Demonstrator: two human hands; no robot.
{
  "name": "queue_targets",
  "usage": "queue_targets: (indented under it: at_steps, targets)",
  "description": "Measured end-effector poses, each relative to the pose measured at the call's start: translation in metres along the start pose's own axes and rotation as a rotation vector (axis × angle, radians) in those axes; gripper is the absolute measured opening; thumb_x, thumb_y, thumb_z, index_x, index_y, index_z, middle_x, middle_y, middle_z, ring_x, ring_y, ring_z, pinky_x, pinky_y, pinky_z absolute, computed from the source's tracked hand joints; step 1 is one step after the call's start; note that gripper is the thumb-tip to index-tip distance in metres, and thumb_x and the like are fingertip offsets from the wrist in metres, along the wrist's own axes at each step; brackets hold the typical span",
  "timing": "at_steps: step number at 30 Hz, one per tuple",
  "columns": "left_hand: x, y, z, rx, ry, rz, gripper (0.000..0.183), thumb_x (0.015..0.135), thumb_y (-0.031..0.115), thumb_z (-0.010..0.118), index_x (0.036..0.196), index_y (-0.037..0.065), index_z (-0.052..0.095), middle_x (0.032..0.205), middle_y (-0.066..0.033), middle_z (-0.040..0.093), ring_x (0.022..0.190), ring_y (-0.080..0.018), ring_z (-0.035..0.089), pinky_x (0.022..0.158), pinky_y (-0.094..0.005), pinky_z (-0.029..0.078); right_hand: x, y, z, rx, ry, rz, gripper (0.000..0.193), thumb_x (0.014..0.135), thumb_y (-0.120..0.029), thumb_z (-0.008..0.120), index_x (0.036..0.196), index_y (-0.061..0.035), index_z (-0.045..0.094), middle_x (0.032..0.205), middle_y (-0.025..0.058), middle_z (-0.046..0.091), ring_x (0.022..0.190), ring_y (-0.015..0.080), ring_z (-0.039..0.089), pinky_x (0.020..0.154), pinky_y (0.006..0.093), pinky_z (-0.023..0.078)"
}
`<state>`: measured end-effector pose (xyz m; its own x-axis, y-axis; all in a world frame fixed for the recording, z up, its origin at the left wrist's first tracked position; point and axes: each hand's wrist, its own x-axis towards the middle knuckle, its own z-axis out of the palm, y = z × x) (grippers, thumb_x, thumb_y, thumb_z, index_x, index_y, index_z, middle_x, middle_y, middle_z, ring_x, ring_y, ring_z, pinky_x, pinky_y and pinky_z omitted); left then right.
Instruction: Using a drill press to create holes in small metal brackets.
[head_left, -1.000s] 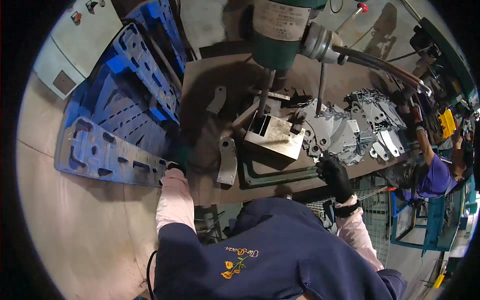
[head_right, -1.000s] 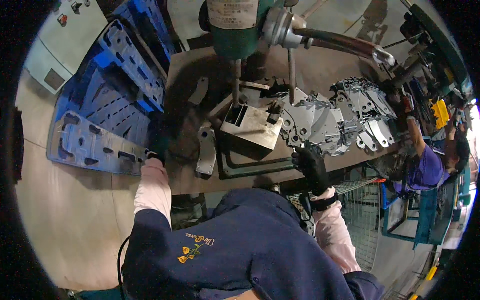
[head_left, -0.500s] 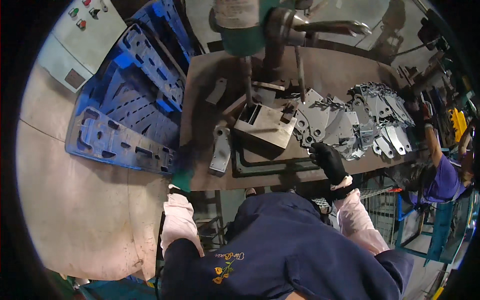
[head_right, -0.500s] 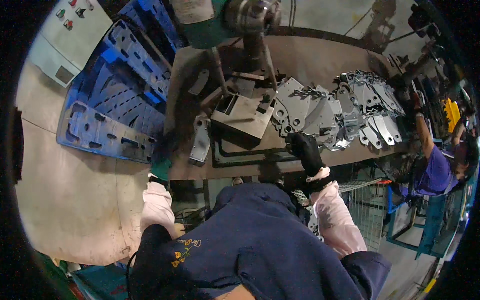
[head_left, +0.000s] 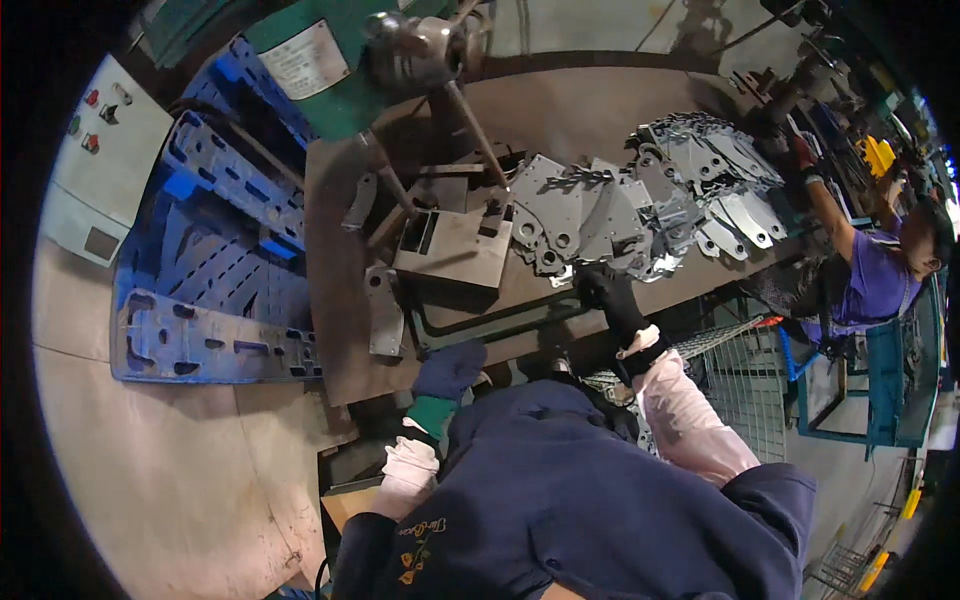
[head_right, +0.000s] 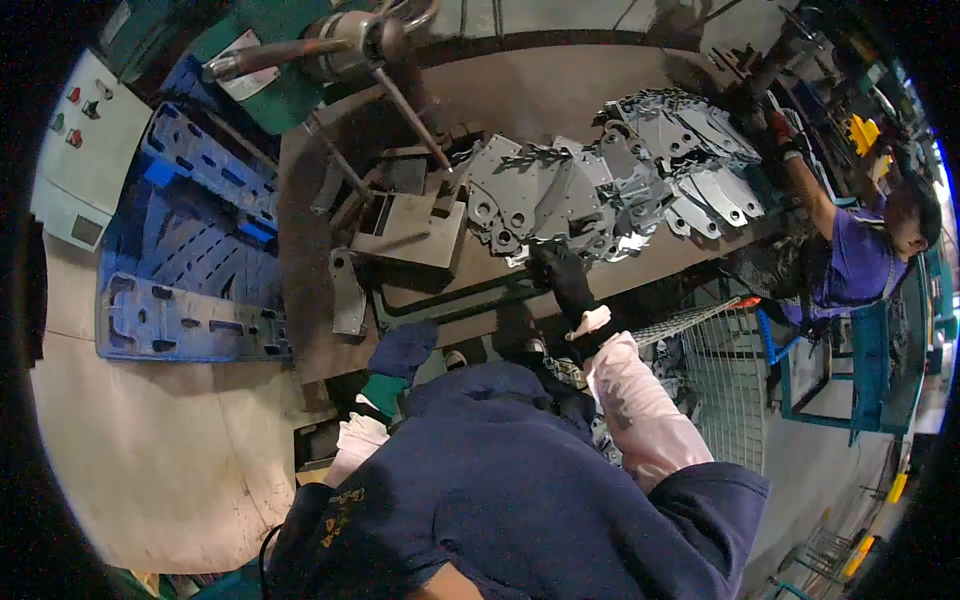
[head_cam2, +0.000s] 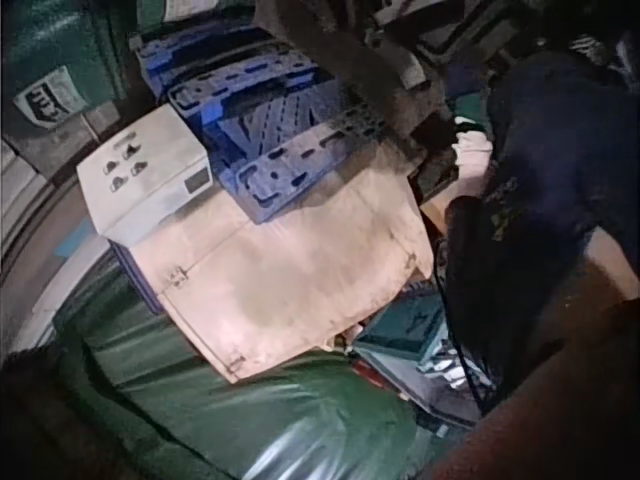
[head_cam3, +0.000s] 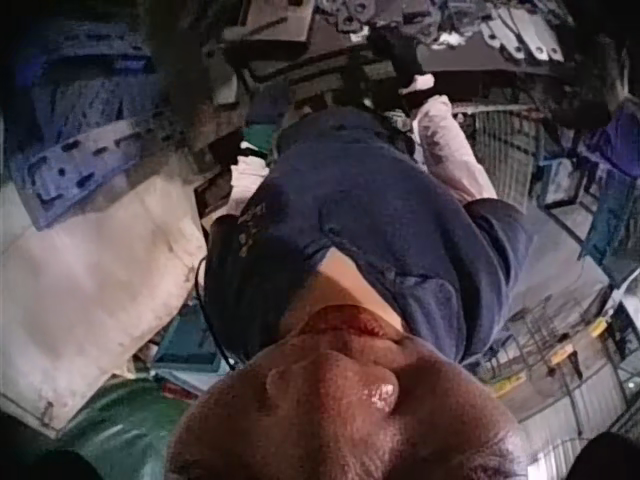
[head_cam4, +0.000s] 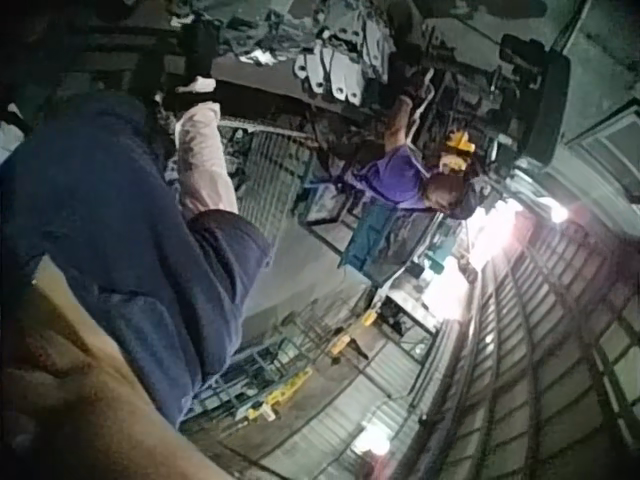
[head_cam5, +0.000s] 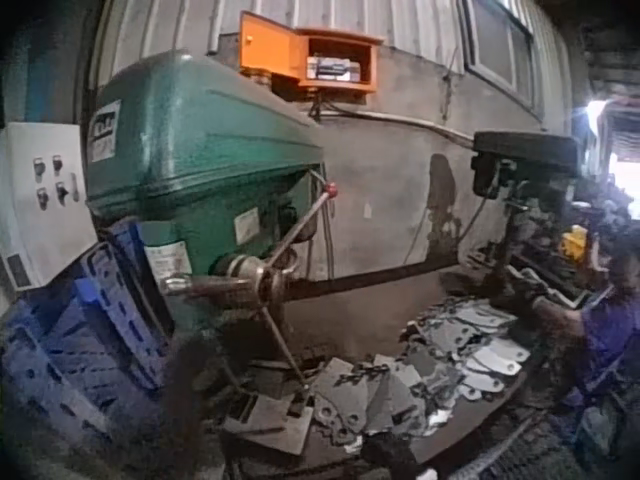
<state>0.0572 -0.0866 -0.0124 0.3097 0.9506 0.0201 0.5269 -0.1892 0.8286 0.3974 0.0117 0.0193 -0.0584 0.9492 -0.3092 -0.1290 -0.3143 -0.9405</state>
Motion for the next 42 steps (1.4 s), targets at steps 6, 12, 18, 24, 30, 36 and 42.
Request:
queue_targets:
  at_steps: [6,12,18,24,30,36,42]
  targets:
    - [0.007,0.027,0.015,0.050,0.041,-0.091,0.040,0.090,0.037,0.061,0.118,0.011,0.067,0.115,-0.0179,0.066,0.108,-0.0357,0.061,0.095,-0.0415,0.047,0.006,-0.013,0.009,-0.836,0.405,-0.731,0.022,0.091,-0.017,0.062,0.106,-0.0009,0.061,0.090,0.0147,0.066,0.076,0.0279,0.064,0.067,0.0365,0.052]
    - [-0.005,0.007,0.012,0.088,0.036,-0.104,0.038,0.092,0.035,0.059,0.118,0.009,0.066,0.116,-0.0175,0.066,0.110,-0.0346,0.061,0.097,-0.0413,0.046,0.052,-0.037,0.024,-1.408,0.417,-0.794,0.035,0.079,-0.033,0.069,0.101,-0.0072,0.063,0.084,0.0146,0.063,0.074,0.0335,0.063,0.063,0.0467,0.048]
    - [-0.011,0.014,0.010,-0.077,0.105,-0.218,0.042,0.091,0.038,0.061,0.123,0.011,0.065,0.118,-0.0191,0.065,0.111,-0.0347,0.061,0.096,-0.0400,0.046,0.067,-0.036,0.046,-1.460,0.203,-0.671,0.022,0.076,-0.030,0.069,0.075,-0.0079,0.068,0.080,0.0171,0.063,0.079,0.0375,0.064,0.069,0.0467,0.050]
    - [-0.028,0.001,0.014,0.006,0.137,-0.217,0.045,0.091,0.039,0.061,0.125,0.010,0.063,0.117,-0.0192,0.065,0.108,-0.0339,0.062,0.094,-0.0395,0.047,0.091,-0.028,0.028,-1.413,0.153,-0.665,0.022,0.077,-0.030,0.069,0.073,-0.0078,0.068,0.078,0.0153,0.063,0.075,0.0346,0.063,0.067,0.0448,0.050]
    - [-0.045,-0.015,0.013,-0.022,0.207,-0.269,0.045,0.090,0.039,0.061,0.124,0.011,0.064,0.114,-0.0191,0.066,0.105,-0.0345,0.062,0.093,-0.0411,0.047,0.123,-0.024,-0.003,-0.878,0.056,-0.381,0.029,0.080,-0.032,0.071,0.082,-0.0034,0.069,0.073,0.0110,0.064,0.063,0.0255,0.060,0.058,0.0402,0.047]
    - [-0.047,-0.020,0.005,0.042,0.207,-0.289,0.044,0.089,0.041,0.061,0.122,0.011,0.065,0.115,-0.0178,0.066,0.106,-0.0343,0.062,0.093,-0.0412,0.048,0.148,-0.030,0.022,-0.641,0.033,-0.384,0.034,0.082,-0.034,0.072,0.089,-0.0008,0.069,0.070,0.0080,0.067,0.054,0.0184,0.060,0.050,0.0363,0.045]
    - [-0.036,-0.032,0.014,0.006,0.164,-0.285,0.043,0.089,0.041,0.062,0.119,0.011,0.067,0.114,-0.0167,0.067,0.107,-0.0335,0.063,0.094,-0.0411,0.048,0.119,-0.023,0.052,-0.836,0.264,-0.946,0.016,0.084,-0.021,0.067,0.092,-0.0078,0.069,0.087,0.0166,0.066,0.074,0.0358,0.064,0.066,0.0444,0.051]
